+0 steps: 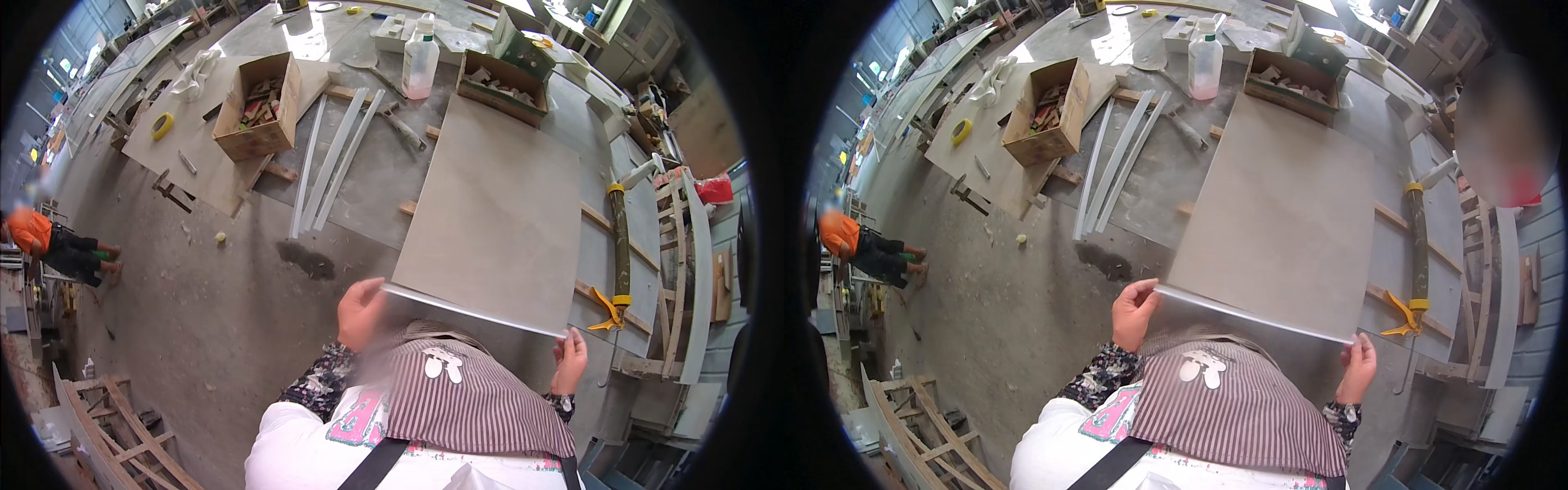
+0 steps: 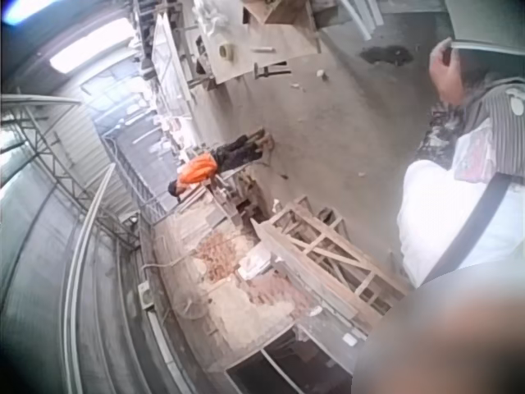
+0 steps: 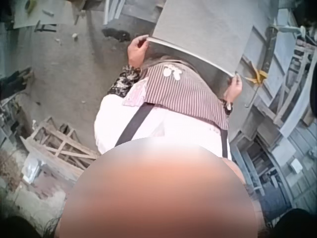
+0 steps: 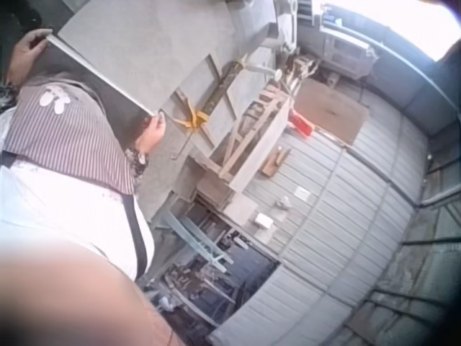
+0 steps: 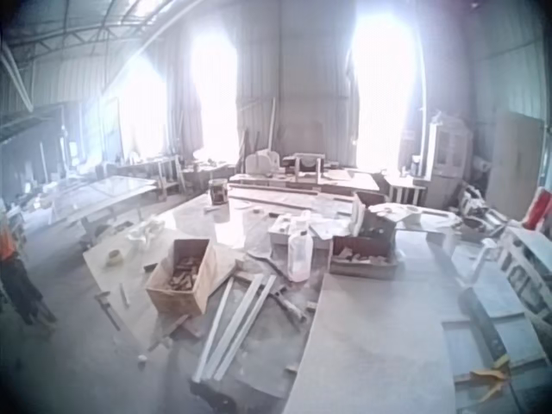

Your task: The person handles small colored plastic pieces and a large gray board in a workshop. They place the board on a workbench, align it, and attach a white plastic strip along an edge. The person then picks up small white blocks and positions them on the board.

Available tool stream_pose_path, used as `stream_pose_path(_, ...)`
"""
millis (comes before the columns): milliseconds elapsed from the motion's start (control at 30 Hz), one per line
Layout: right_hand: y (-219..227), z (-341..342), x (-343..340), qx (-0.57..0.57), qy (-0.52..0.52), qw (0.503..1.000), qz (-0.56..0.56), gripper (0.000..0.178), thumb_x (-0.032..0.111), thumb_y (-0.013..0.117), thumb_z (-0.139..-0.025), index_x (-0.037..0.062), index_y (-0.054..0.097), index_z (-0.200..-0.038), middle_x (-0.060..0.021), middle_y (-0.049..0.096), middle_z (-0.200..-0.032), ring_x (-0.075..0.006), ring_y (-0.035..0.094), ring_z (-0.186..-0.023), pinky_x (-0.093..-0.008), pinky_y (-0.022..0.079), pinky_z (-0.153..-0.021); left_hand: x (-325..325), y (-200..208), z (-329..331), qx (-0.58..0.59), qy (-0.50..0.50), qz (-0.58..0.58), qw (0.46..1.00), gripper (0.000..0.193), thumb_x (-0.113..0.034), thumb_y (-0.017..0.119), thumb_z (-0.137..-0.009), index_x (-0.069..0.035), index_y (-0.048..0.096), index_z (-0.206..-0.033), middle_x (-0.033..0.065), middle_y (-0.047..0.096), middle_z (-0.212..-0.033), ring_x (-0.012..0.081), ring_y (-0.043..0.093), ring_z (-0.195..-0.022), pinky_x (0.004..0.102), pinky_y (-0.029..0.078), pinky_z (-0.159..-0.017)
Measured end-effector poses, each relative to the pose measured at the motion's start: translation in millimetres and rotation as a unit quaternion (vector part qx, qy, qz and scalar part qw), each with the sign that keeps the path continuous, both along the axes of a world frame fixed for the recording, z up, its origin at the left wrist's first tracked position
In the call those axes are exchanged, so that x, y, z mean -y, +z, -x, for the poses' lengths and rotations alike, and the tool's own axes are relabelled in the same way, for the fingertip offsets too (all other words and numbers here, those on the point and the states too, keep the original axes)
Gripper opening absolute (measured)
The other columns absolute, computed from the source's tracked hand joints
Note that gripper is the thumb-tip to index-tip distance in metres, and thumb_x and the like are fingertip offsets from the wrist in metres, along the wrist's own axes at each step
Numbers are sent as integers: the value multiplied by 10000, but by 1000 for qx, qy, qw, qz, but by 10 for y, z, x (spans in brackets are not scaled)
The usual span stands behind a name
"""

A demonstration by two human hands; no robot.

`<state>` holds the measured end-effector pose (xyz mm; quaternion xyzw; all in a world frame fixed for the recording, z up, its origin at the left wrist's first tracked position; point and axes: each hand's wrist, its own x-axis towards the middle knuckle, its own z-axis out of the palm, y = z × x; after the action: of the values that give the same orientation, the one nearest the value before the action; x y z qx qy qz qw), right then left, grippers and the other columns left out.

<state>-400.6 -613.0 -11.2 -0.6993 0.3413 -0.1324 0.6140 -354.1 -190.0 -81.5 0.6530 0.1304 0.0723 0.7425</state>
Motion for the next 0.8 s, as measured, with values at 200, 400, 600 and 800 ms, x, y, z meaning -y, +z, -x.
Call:
stream_pose_path(200,-342,-622,449,8,56,983,174,389,94,548,-938,-25,513,-1306,-121,599,-1202,-174,581,-1060,-289,468,-895,41,100,-495,67,-61,-138,986,221,-41,651,-853,0,650,-1070,48,597,-987,112,602,-866,243,494,-780)
stream_pose_path(400,-348,-622,610,-2,42,981,189,388,92,562,-927,-20,517,-1295,-119,583,-1230,-184,566,-1093,-304,456,-927,-528,182,-905,105,50,-299,947,236,-27,596,-817,-10,631,-1051,164,610,-1019,319,588,-969,387,481,-855)
stream_pose_path(600,73,-572,130,2,79,983,166,349,119,561,-935,9,548,-1267,-41,606,-1150,-85,555,-929,-211,429,-698,-1066,183,-1615,-4,45,-595,803,270,-161,639,-807,-30,620,-1042,163,601,-1007,350,572,-974,449,465,-835)
stream_pose_path(800,252,-437,-135,14,88,982,164,327,122,568,-931,23,568,-1243,-28,615,-1118,-67,550,-897,-202,430,-685,-1339,494,-1836,109,107,-555,818,204,-181,648,-807,-61,656,-972,144,610,-956,338,582,-940,442,467,-814)
